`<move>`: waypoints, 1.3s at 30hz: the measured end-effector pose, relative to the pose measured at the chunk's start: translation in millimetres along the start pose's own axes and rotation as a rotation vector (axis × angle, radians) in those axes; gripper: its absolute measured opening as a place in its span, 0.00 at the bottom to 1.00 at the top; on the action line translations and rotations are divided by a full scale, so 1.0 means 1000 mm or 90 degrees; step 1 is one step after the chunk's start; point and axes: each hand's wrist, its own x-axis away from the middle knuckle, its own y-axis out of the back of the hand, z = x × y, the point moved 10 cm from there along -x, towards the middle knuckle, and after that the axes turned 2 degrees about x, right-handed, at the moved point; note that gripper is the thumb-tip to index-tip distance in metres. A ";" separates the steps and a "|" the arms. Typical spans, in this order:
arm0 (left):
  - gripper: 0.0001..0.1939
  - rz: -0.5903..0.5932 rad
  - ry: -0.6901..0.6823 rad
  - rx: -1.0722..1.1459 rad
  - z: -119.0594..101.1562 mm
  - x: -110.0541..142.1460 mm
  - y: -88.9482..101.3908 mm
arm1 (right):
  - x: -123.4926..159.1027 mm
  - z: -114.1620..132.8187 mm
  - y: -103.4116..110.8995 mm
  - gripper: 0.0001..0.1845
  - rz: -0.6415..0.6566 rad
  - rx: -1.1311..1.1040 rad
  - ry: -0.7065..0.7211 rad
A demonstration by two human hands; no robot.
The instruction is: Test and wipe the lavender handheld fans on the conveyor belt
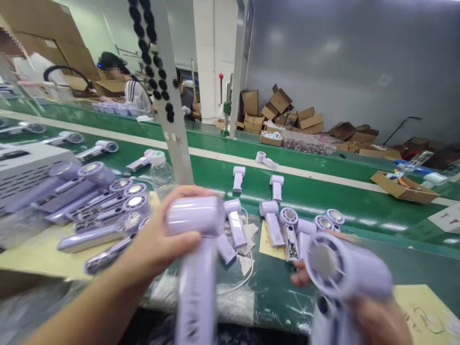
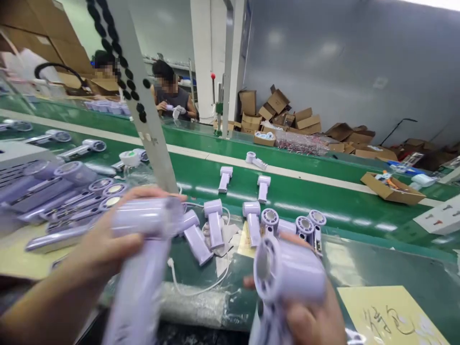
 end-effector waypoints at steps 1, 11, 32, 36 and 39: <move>0.34 0.030 0.026 -0.001 0.013 0.004 -0.015 | -0.003 -0.010 -0.014 0.42 0.006 -0.003 -0.010; 0.47 -0.039 0.046 0.011 0.069 0.024 -0.037 | 0.024 -0.122 -0.090 0.43 0.048 -0.158 -0.288; 0.28 0.071 0.002 -0.885 0.111 -0.040 0.032 | -0.036 0.066 0.327 0.62 -0.510 0.786 -0.204; 0.30 0.108 0.023 -0.851 0.115 -0.036 0.039 | -0.069 0.091 0.331 0.51 -0.535 1.038 -0.326; 0.32 0.058 0.040 -0.613 0.091 -0.021 0.042 | -0.135 0.098 0.246 0.36 -0.480 1.154 -0.208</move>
